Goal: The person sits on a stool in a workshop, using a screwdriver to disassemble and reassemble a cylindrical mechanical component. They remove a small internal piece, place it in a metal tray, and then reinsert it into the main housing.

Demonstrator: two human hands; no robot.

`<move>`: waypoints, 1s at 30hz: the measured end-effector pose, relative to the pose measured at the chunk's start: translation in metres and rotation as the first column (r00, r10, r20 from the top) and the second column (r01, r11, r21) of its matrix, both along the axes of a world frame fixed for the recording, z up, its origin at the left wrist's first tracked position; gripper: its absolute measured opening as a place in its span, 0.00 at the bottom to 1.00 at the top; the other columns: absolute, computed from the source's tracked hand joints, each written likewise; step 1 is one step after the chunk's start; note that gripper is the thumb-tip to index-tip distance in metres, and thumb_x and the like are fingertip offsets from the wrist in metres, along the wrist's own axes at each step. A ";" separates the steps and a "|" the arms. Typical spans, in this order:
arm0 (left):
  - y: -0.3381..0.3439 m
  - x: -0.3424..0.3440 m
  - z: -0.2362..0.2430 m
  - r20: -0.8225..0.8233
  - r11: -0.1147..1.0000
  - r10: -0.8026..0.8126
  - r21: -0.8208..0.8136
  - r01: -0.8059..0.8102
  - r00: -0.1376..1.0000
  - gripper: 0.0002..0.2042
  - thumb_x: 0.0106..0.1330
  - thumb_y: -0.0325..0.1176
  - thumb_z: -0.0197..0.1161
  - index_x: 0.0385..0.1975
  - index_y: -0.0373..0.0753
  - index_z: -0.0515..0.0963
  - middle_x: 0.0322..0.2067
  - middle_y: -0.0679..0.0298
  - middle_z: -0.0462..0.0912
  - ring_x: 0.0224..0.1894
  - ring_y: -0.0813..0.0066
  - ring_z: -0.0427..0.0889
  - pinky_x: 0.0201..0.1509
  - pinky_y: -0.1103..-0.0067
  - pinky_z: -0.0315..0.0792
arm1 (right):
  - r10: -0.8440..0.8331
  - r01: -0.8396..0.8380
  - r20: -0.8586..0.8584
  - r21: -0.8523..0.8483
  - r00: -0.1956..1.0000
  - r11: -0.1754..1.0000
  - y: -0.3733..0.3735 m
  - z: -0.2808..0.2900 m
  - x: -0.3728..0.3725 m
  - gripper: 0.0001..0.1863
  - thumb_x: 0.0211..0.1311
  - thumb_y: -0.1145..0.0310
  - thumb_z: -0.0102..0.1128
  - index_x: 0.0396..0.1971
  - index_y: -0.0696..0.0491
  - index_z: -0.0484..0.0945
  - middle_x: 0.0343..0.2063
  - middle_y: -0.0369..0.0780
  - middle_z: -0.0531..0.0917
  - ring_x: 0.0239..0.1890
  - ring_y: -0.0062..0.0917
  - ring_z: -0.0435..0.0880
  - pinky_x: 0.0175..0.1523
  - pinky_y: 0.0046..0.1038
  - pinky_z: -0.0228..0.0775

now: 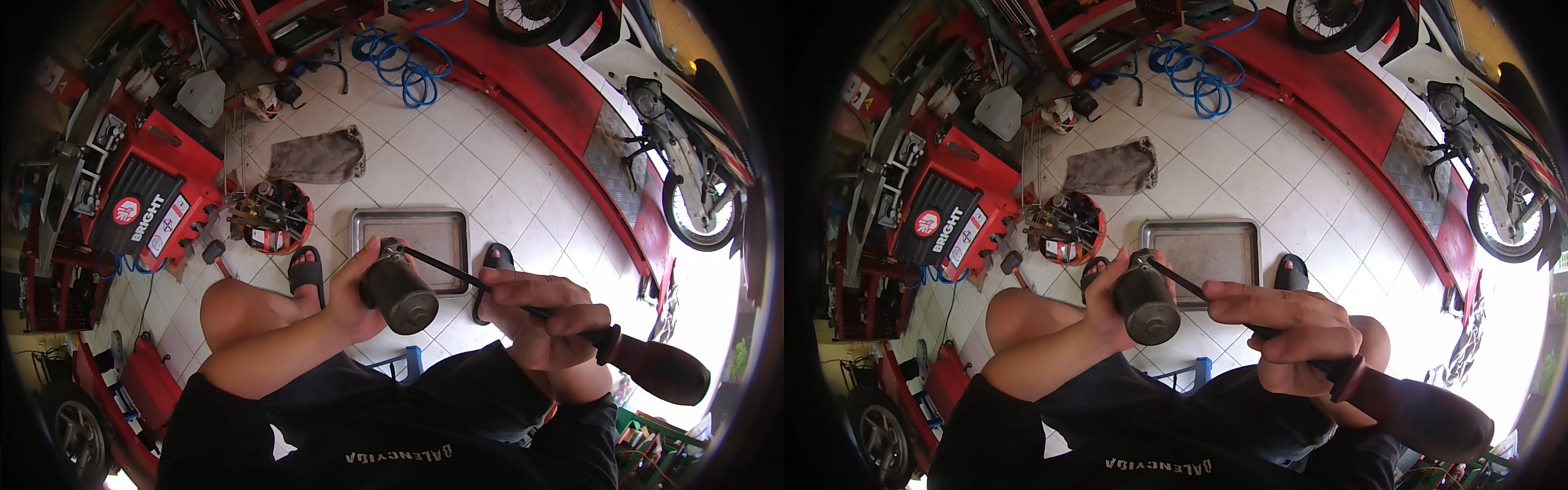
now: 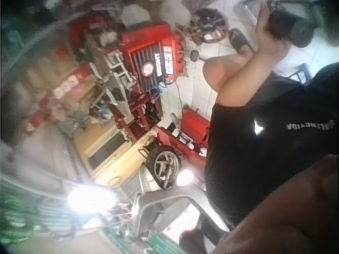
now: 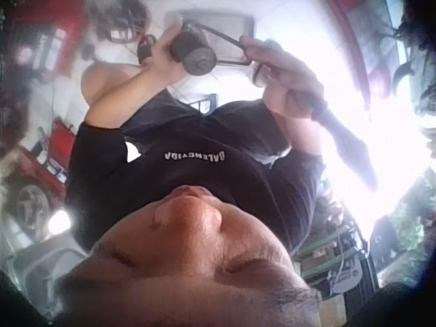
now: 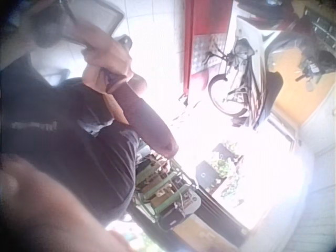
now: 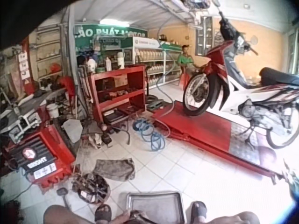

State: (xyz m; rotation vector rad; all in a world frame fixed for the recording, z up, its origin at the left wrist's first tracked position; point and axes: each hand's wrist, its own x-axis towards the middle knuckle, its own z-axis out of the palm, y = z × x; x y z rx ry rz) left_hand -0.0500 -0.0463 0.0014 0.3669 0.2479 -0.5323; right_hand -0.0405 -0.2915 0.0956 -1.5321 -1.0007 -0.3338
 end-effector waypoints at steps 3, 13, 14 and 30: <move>0.003 0.002 0.002 0.078 0.998 -0.057 0.008 0.057 0.995 0.26 0.75 0.58 0.51 0.45 0.36 0.73 0.40 0.55 0.80 0.39 0.64 0.85 0.46 0.71 0.80 | 0.030 -0.031 -0.015 -0.039 0.999 0.999 -0.001 0.002 0.002 0.24 0.62 0.92 0.56 0.45 0.48 0.57 0.39 0.56 0.85 0.46 0.55 0.89 0.43 0.41 0.89; 0.004 0.000 0.004 0.033 0.994 -0.081 -0.069 0.083 0.996 0.25 0.76 0.58 0.50 0.45 0.37 0.73 0.39 0.60 0.77 0.44 0.68 0.83 0.52 0.72 0.78 | 0.030 -0.032 -0.031 -0.063 0.999 0.998 0.002 0.001 0.000 0.24 0.58 0.95 0.48 0.44 0.49 0.59 0.39 0.55 0.86 0.45 0.58 0.89 0.43 0.41 0.89; 0.004 -0.001 0.006 0.014 0.994 -0.080 -0.075 0.080 0.997 0.25 0.76 0.58 0.50 0.45 0.37 0.73 0.39 0.61 0.77 0.44 0.69 0.83 0.52 0.72 0.78 | 0.022 -0.023 -0.024 -0.051 0.999 0.998 0.003 0.000 -0.001 0.23 0.58 0.94 0.48 0.44 0.49 0.60 0.39 0.55 0.86 0.45 0.57 0.89 0.43 0.41 0.89; -0.003 -0.003 -0.010 -0.130 0.998 -0.041 0.040 0.047 0.991 0.22 0.77 0.54 0.51 0.45 0.38 0.76 0.39 0.60 0.84 0.43 0.71 0.84 0.49 0.75 0.78 | -0.108 0.119 0.072 -0.167 0.992 0.979 0.008 -0.010 0.002 0.18 0.62 0.86 0.61 0.47 0.58 0.65 0.37 0.57 0.87 0.42 0.48 0.91 0.43 0.39 0.87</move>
